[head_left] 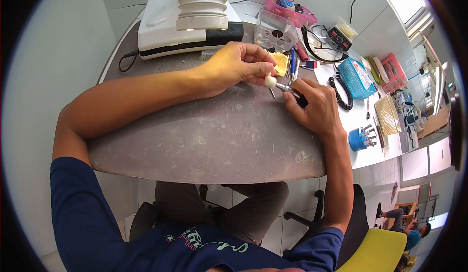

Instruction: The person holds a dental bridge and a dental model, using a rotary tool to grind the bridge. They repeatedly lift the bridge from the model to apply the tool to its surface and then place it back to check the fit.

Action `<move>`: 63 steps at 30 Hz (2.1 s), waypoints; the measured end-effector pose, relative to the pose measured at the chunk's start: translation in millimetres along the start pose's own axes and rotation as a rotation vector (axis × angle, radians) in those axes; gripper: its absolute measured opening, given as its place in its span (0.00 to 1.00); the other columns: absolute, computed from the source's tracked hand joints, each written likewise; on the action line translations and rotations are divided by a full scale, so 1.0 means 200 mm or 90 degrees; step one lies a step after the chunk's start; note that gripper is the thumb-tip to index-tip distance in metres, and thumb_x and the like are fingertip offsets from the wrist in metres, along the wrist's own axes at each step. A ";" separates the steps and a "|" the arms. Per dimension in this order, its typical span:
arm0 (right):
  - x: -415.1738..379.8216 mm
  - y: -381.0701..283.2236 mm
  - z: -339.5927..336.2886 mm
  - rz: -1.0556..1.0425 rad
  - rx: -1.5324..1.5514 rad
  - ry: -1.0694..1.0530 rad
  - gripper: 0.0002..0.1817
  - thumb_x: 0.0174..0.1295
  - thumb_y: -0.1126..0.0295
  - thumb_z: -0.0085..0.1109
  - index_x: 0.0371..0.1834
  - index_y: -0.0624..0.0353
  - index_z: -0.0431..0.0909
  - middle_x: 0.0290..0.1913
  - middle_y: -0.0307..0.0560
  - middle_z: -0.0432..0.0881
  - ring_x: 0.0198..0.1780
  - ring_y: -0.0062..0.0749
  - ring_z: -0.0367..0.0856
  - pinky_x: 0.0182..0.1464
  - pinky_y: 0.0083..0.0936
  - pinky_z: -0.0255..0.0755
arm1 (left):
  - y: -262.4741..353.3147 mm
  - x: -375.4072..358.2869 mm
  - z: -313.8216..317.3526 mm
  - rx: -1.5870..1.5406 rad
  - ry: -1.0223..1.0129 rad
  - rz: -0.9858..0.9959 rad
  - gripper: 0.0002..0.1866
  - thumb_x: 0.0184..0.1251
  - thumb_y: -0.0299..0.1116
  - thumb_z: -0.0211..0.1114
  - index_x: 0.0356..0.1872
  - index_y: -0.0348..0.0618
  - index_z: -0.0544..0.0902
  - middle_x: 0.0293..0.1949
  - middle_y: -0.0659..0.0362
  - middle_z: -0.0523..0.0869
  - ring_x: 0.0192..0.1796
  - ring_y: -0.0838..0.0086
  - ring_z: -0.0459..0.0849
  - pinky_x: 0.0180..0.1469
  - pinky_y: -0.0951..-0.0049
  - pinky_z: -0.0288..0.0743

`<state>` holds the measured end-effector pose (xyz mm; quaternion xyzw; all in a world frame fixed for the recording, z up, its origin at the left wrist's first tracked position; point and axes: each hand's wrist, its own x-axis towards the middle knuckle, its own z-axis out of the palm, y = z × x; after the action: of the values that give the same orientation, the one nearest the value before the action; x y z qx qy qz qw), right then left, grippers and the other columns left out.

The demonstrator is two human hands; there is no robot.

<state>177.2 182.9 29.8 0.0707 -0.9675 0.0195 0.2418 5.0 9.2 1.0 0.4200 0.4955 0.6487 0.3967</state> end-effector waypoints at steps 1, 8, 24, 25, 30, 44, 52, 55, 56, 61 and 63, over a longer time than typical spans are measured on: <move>0.00 0.01 0.00 0.002 0.000 0.001 0.12 0.60 0.61 0.67 0.33 0.59 0.83 0.27 0.47 0.83 0.24 0.43 0.82 0.27 0.36 0.74 | 0.00 0.00 0.00 0.001 0.008 -0.007 0.17 0.73 0.37 0.68 0.54 0.36 0.79 0.48 0.56 0.87 0.52 0.76 0.87 0.57 0.76 0.84; 0.00 0.01 0.01 -0.008 0.000 0.015 0.12 0.60 0.61 0.67 0.32 0.59 0.83 0.26 0.46 0.82 0.23 0.42 0.82 0.26 0.36 0.74 | 0.00 0.00 0.00 0.004 0.015 -0.013 0.15 0.76 0.36 0.64 0.55 0.37 0.79 0.51 0.55 0.87 0.53 0.76 0.87 0.58 0.76 0.83; 0.00 0.03 0.00 0.044 0.009 0.065 0.12 0.62 0.60 0.67 0.33 0.59 0.81 0.31 0.48 0.85 0.25 0.42 0.84 0.28 0.35 0.76 | 0.00 0.00 -0.02 0.040 -0.021 0.003 0.14 0.76 0.32 0.64 0.55 0.36 0.80 0.51 0.55 0.86 0.54 0.75 0.86 0.61 0.76 0.81; 0.00 0.04 -0.01 0.047 0.010 0.065 0.12 0.62 0.60 0.67 0.33 0.59 0.81 0.31 0.48 0.85 0.25 0.42 0.84 0.28 0.35 0.76 | 0.00 0.00 -0.01 0.092 0.007 0.006 0.14 0.75 0.32 0.65 0.55 0.36 0.80 0.50 0.56 0.85 0.54 0.77 0.86 0.60 0.77 0.81; -0.01 0.03 -0.04 0.008 -0.009 0.044 0.12 0.63 0.60 0.67 0.34 0.58 0.81 0.33 0.46 0.86 0.25 0.42 0.83 0.28 0.34 0.75 | -0.03 -0.02 -0.01 0.153 0.047 0.056 0.17 0.70 0.29 0.68 0.57 0.38 0.80 0.48 0.60 0.84 0.49 0.83 0.83 0.55 0.81 0.78; -0.01 0.01 -0.02 0.008 -0.023 -0.042 0.15 0.63 0.54 0.67 0.36 0.55 0.87 0.30 0.42 0.84 0.29 0.39 0.84 0.33 0.35 0.75 | -0.01 -0.03 0.01 0.391 0.111 0.171 0.08 0.70 0.27 0.68 0.45 0.34 0.85 0.37 0.57 0.89 0.42 0.77 0.86 0.49 0.75 0.79; -0.01 0.00 -0.04 -0.004 -0.006 -0.041 0.16 0.61 0.54 0.67 0.37 0.56 0.87 0.33 0.43 0.85 0.33 0.40 0.86 0.36 0.35 0.78 | 0.02 -0.08 0.05 0.455 0.130 0.176 0.12 0.68 0.28 0.70 0.48 0.32 0.83 0.40 0.57 0.90 0.43 0.79 0.87 0.49 0.76 0.80; -0.01 -0.02 -0.06 -0.003 -0.027 -0.064 0.17 0.61 0.54 0.67 0.38 0.57 0.87 0.34 0.44 0.85 0.35 0.40 0.86 0.38 0.36 0.78 | 0.02 -0.12 0.06 0.499 0.156 0.237 0.10 0.63 0.26 0.72 0.43 0.32 0.84 0.35 0.50 0.90 0.37 0.70 0.89 0.43 0.72 0.81; -0.01 -0.02 -0.06 0.000 -0.034 -0.076 0.17 0.61 0.53 0.67 0.39 0.57 0.87 0.35 0.44 0.85 0.36 0.40 0.86 0.38 0.37 0.78 | 0.02 -0.12 0.05 0.548 0.149 0.249 0.11 0.62 0.26 0.73 0.43 0.33 0.85 0.34 0.50 0.89 0.37 0.69 0.89 0.43 0.71 0.81; -0.11 -0.08 -0.07 0.012 -0.076 -0.038 0.22 0.61 0.55 0.67 0.53 0.56 0.83 0.45 0.46 0.84 0.46 0.41 0.84 0.45 0.35 0.79 | 0.01 -0.16 -0.01 0.623 0.102 0.283 0.15 0.61 0.28 0.74 0.47 0.35 0.84 0.38 0.50 0.90 0.41 0.65 0.89 0.45 0.68 0.82; -0.21 -0.11 -0.11 -0.016 -0.118 0.068 0.34 0.60 0.53 0.69 0.69 0.52 0.74 0.62 0.47 0.79 0.63 0.42 0.77 0.59 0.34 0.78 | 0.01 -0.23 -0.03 0.612 0.124 0.330 0.17 0.63 0.28 0.73 0.51 0.36 0.83 0.42 0.49 0.89 0.45 0.64 0.89 0.47 0.67 0.83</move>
<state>227.3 167.9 28.8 0.0587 -0.9501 -0.0694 0.2985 14.7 -34.8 -5.1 0.6001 0.6505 0.4617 -0.0600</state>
